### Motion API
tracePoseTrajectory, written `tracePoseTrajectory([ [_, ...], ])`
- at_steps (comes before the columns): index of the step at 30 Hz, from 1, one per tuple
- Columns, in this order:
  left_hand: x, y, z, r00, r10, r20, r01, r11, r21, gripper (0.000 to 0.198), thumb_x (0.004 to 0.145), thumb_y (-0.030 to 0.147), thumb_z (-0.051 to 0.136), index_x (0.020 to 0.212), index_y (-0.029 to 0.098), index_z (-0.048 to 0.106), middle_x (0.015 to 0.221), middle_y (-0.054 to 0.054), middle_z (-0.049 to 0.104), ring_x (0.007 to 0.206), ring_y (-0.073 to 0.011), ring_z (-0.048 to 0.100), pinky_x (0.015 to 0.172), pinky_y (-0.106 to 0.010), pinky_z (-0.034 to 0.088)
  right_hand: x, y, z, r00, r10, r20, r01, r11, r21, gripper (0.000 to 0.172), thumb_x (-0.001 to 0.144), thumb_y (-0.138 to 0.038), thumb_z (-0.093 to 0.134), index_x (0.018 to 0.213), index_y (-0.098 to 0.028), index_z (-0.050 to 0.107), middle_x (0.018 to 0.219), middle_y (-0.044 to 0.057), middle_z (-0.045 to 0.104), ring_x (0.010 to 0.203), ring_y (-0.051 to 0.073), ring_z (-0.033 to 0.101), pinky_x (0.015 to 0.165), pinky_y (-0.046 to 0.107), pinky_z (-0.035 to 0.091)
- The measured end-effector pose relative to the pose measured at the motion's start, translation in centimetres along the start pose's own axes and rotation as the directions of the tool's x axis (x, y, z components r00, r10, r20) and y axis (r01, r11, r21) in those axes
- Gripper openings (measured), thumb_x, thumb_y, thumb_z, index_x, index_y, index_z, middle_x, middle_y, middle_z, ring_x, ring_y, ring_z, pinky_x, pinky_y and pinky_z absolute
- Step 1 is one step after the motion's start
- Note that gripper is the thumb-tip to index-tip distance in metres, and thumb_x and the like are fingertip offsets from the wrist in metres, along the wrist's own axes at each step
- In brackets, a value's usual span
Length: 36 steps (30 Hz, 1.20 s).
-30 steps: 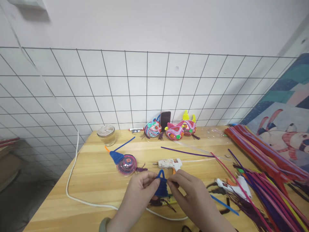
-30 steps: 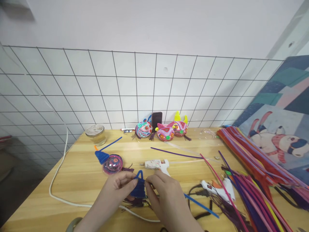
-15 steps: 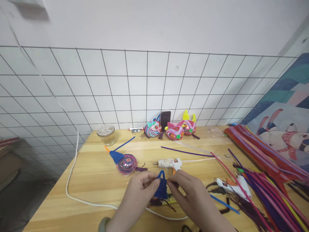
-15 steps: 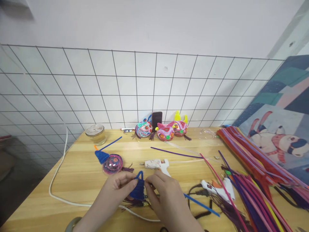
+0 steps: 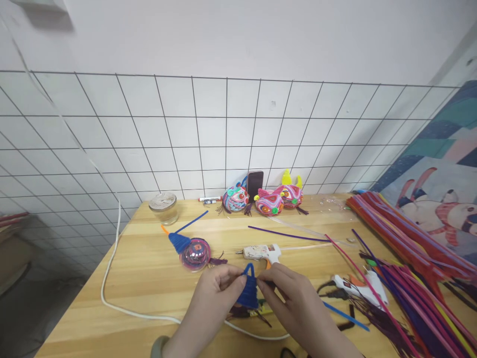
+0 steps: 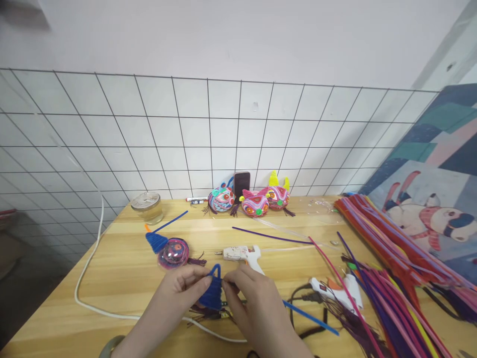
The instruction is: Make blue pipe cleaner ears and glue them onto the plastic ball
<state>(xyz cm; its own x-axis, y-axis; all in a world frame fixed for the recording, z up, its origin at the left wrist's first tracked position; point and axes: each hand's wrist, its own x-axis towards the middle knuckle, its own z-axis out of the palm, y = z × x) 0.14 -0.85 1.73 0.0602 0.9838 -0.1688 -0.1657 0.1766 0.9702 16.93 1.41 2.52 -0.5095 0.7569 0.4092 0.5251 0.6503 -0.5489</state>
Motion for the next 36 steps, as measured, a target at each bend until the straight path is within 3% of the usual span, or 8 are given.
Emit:
tracePoseTrajectory([
  [14, 0.14, -0.09, 0.02, 1.000, 0.022, 0.012, -0.022, 1.000, -0.014, 0.021, 0.071, 0.031, 0.065, 0.082, 0.014, 0.070, 0.073, -0.006, 0.073, 0.068, -0.0180, 0.065, 0.065, -0.027, 0.050, -0.05, -0.02, 0.25, 1.000, 0.004, -0.021, -0.005, 0.999, -0.038, 0.014, 0.084, -0.015, 0.047, 0.079, -0.019, 0.059, 0.063, 0.000, 0.057, 0.055, 0.013, 0.055, 0.051, 0.022, 0.040],
  [19, 0.32, -0.47, 0.06, 0.999, 0.035, 0.011, -0.036, 0.999, 0.033, 0.022, 0.064, 0.022, 0.069, 0.085, 0.015, 0.069, 0.075, -0.006, 0.072, 0.070, -0.0191, 0.064, 0.066, -0.029, 0.050, 0.04, 0.00, 0.22, 0.999, 0.005, -0.033, -0.006, 1.000, -0.030, 0.014, 0.084, -0.015, 0.048, 0.080, -0.020, 0.059, 0.065, 0.000, 0.058, 0.056, 0.013, 0.056, 0.052, 0.022, 0.041],
  [29, -0.14, 0.20, 0.25, 0.999, -0.029, -0.014, 0.029, 0.998, 0.048, 0.032, 0.067, 0.028, 0.068, 0.096, 0.015, 0.068, 0.061, 0.001, 0.063, 0.051, -0.0108, 0.054, 0.047, -0.022, 0.049, -0.02, 0.05, 0.35, 0.999, 0.029, -0.027, -0.030, 0.999, -0.034, 0.013, 0.083, -0.014, 0.049, 0.080, -0.020, 0.059, 0.065, 0.000, 0.057, 0.057, 0.013, 0.056, 0.053, 0.022, 0.040],
  [36, -0.03, 0.31, 0.51, 0.999, -0.044, -0.017, 0.044, 0.999, -0.024, 0.037, 0.062, 0.029, 0.072, 0.095, 0.013, 0.068, 0.064, 0.000, 0.064, 0.053, -0.0109, 0.054, 0.047, -0.022, 0.050, -0.09, 0.03, 0.54, 0.999, 0.043, -0.030, -0.044, 0.999, -0.031, 0.013, 0.084, -0.015, 0.048, 0.079, -0.020, 0.059, 0.064, -0.001, 0.057, 0.055, 0.013, 0.055, 0.052, 0.022, 0.039],
])
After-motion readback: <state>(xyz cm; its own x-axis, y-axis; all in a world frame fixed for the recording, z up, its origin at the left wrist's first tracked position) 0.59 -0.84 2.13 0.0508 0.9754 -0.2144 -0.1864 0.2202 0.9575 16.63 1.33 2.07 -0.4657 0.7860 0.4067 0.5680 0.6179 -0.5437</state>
